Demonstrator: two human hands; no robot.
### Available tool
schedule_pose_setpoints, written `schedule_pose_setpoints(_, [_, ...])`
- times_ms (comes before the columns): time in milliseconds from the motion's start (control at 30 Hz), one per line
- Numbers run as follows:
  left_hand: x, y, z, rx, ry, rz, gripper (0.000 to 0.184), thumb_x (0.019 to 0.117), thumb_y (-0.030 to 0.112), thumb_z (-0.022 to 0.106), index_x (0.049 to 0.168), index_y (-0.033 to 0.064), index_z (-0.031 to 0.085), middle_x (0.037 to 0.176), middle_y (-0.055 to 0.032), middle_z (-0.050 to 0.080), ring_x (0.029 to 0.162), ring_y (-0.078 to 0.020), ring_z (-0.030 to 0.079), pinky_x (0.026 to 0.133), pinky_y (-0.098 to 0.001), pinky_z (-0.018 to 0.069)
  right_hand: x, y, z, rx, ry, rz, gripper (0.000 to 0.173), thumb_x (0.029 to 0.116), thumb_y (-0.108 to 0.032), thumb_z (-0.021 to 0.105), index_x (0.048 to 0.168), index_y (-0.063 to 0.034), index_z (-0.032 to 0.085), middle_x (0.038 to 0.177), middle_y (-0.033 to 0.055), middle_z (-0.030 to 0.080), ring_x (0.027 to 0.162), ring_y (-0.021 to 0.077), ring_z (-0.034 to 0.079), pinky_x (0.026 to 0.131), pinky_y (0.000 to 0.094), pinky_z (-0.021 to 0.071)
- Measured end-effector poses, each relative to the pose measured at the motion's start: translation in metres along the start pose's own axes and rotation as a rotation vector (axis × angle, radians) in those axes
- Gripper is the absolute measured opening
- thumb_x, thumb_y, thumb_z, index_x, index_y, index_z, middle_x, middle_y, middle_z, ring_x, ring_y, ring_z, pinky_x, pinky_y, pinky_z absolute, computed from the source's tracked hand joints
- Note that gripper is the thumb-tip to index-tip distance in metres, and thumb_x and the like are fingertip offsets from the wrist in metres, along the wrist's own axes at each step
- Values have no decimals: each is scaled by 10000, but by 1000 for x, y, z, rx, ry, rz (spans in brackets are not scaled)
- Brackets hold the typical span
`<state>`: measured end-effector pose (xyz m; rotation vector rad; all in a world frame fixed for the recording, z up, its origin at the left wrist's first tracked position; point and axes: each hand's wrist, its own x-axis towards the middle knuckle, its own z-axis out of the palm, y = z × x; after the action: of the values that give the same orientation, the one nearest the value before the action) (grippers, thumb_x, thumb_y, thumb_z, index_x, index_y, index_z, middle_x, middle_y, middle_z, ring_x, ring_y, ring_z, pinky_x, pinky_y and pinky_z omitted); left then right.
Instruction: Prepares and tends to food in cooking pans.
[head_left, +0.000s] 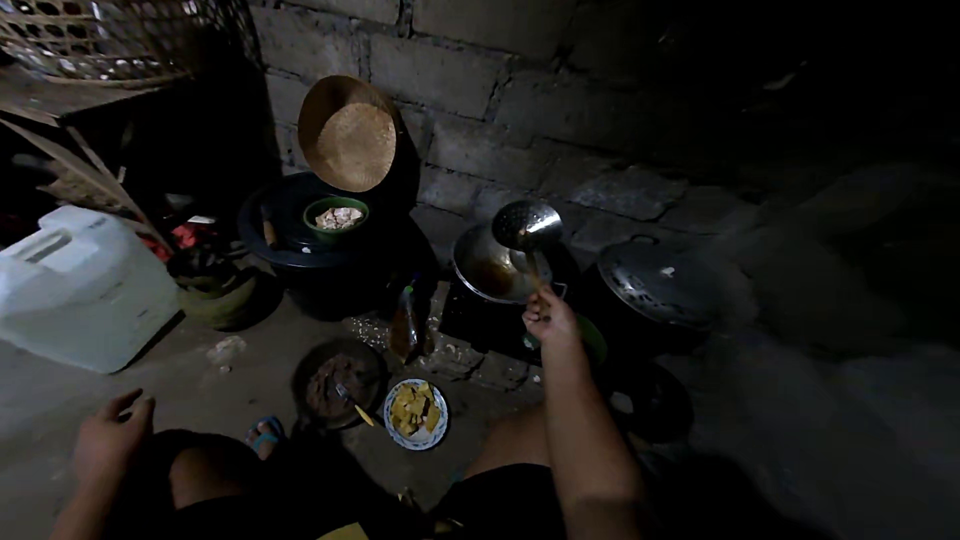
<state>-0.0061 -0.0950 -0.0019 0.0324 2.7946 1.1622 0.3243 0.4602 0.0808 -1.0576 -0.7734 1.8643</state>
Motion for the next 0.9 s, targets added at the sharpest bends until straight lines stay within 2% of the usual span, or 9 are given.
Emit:
schedule_pose_setpoints(67, [3, -2, 2, -21, 4, 10, 417, 1057, 256, 533, 1390, 9, 577, 1415, -289, 547, 1278, -465, 546, 1058, -644, 407, 4, 8, 0, -33, 31, 42, 208, 1094, -166, 428, 1284, -133, 506, 737, -6, 513, 453, 32, 432, 404, 158, 391])
schedule_pose_setpoints(133, [2, -2, 3, -28, -8, 27, 418, 1061, 254, 520, 1395, 8, 572, 1413, -290, 547, 1277, -465, 544, 1064, -639, 402, 8, 10, 2, -58, 90, 128, 67, 1064, -146, 474, 1042, -105, 522, 679, -7, 502, 421, 22, 413, 375, 147, 379])
schedule_pose_setpoints(200, [0, 0, 1, -35, -16, 40, 422, 1066, 259, 514, 1402, 8, 565, 1413, -290, 547, 1280, -460, 543, 1066, -633, 402, 7, 8, 4, -63, 110, 174, 106, 1042, -128, 492, 945, -94, 516, 645, -11, 495, 408, 14, 407, 362, 143, 369])
schedule_pose_setpoints(400, [0, -8, -1, -146, -17, 66, 450, 1066, 286, 513, 1412, 1, 550, 1418, -295, 540, 1263, -452, 551, 1051, -619, 415, 1, 22, 3, -69, 37, 57, 202, 1102, -189, 436, 1289, -137, 492, 730, -14, 503, 445, 18, 421, 390, 149, 382])
schedule_pose_setpoints(433, [-2, -6, -3, -161, -19, 60, 453, 1067, 284, 507, 1420, 3, 544, 1424, -291, 536, 1272, -448, 544, 1055, -617, 411, 2, 24, 3, -78, 47, 75, 188, 1102, -191, 440, 1271, -133, 496, 727, -13, 500, 443, 19, 420, 390, 150, 385])
schedule_pose_setpoints(500, [-5, -1, -4, -176, -20, 54, 452, 1072, 291, 500, 1421, 7, 545, 1422, -285, 541, 1276, -436, 545, 1060, -609, 406, 1, 21, 8, -73, 101, 132, 87, 1073, -173, 489, 1031, -107, 528, 659, -14, 498, 414, 18, 412, 372, 146, 380])
schedule_pose_setpoints(567, [-8, 4, -5, -185, -25, 55, 448, 1079, 291, 499, 1420, 5, 545, 1419, -279, 547, 1279, -428, 548, 1070, -602, 403, -3, 18, 11, -50, 116, 172, 151, 1053, -158, 500, 918, -94, 519, 620, -16, 493, 395, 14, 410, 360, 138, 378])
schedule_pose_setpoints(767, [-16, 12, -3, -239, -27, 108, 450, 1080, 280, 473, 1425, -3, 537, 1415, -282, 546, 1277, -400, 551, 1073, -568, 410, -8, 23, 6, -6, 80, 86, 93, 1090, -194, 459, 1072, -118, 510, 688, -18, 498, 426, 11, 421, 384, 142, 398])
schedule_pose_setpoints(900, [-19, 17, -4, -258, -36, 105, 433, 1084, 253, 477, 1422, -11, 531, 1425, -268, 545, 1295, -377, 546, 1092, -533, 407, -9, 21, 5, 37, 98, 162, 146, 1060, -181, 478, 939, -106, 510, 634, -19, 500, 406, 8, 435, 370, 134, 406])
